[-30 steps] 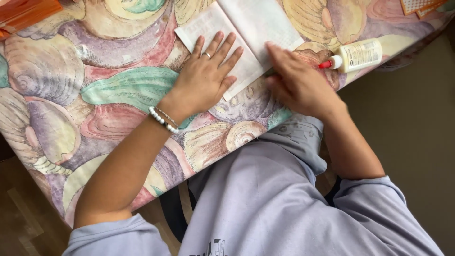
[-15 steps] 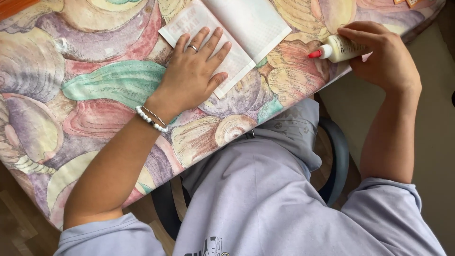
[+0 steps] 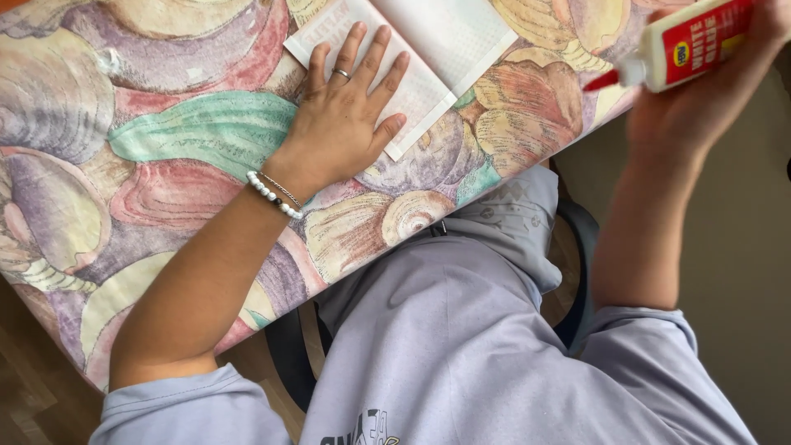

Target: Applying glue to the edges of paper bags and folding them to complete assembly.

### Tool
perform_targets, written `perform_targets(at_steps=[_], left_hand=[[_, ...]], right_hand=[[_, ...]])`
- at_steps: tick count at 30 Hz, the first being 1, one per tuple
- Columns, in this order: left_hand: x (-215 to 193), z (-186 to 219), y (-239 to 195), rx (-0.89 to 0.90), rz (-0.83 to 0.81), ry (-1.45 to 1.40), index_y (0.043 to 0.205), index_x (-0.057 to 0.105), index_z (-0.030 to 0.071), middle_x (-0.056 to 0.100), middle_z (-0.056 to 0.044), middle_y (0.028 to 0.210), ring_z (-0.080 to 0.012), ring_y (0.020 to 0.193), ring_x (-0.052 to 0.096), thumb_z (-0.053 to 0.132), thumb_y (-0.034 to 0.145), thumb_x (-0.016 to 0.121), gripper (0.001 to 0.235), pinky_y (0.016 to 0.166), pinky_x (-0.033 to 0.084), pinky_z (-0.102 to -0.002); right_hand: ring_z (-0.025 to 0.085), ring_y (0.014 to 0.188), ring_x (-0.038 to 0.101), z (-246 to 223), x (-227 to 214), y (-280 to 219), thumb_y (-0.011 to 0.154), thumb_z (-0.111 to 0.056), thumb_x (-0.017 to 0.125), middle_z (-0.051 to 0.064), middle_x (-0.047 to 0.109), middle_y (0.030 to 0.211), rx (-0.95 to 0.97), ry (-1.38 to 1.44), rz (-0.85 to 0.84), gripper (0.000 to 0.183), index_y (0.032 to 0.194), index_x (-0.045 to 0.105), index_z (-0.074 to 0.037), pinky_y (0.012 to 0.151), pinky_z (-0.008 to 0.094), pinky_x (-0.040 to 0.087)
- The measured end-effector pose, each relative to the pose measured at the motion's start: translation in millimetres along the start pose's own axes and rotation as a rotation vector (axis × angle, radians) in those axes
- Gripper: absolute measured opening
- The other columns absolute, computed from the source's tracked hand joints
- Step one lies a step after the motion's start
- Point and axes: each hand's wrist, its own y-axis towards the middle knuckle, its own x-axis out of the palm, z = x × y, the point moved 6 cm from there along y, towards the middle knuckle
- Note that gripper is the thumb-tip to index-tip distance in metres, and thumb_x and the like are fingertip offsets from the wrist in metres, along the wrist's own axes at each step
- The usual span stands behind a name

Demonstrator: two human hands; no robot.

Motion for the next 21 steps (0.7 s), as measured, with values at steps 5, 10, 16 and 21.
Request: perform_targets(at_steps=[5, 10, 16, 21], left_hand=[[-1.4, 1.6, 0.3, 0.075, 0.046, -0.057, 0.166, 0.026, 0.012, 0.012, -0.019, 0.171, -0.0382, 0.156, -0.001, 0.046, 0.112, 0.029, 0.064, 0.124, -0.005, -0.059], [-1.9, -2.3, 1.5, 0.165, 0.002, -0.136, 0.164, 0.030, 0.015, 0.016, -0.016, 0.171, -0.0412, 0.156, 0.003, 0.050, 0.110, 0.031, 0.064, 0.119, -0.007, -0.067], [4.9, -4.1, 3.2, 0.180, -0.096, -0.096, 0.165, 0.026, 0.019, 0.006, -0.015, 0.171, -0.0399, 0.156, -0.002, 0.052, 0.097, 0.041, 0.077, 0.119, -0.009, -0.069], [10.5, -5.4, 3.2, 0.226, -0.065, -0.081, 0.167, 0.026, 0.020, 0.003, -0.018, 0.171, -0.0424, 0.155, -0.004, 0.058, 0.097, 0.041, 0.081, 0.118, -0.008, -0.072]], right_hand=[[0.025, 0.090, 0.070, 52.8, 59.6, -55.3, 0.090, -0.021, 0.080, 0.009, 0.067, 0.101, 0.326, 0.103, -0.111, 0.037, 0.117, 0.060, -0.007, 0.071, 0.039, 0.059], [0.026, 0.103, 0.071, 11.5, 129.7, -94.6, 0.096, -0.010, 0.083, 0.016, 0.069, 0.118, -0.088, -0.472, -0.470, 0.031, 0.118, 0.065, 0.003, 0.090, 0.034, 0.058], [0.023, 0.088, 0.067, 13.1, 151.2, -108.9, 0.095, -0.009, 0.086, 0.018, 0.072, 0.101, -0.173, -0.594, -0.617, 0.030, 0.111, 0.067, 0.009, 0.078, 0.033, 0.056], [0.020, 0.095, 0.071, -0.6, 170.5, -117.5, 0.093, -0.007, 0.089, 0.017, 0.075, 0.114, -0.137, -0.676, -0.807, 0.031, 0.115, 0.072, 0.008, 0.084, 0.029, 0.056]])
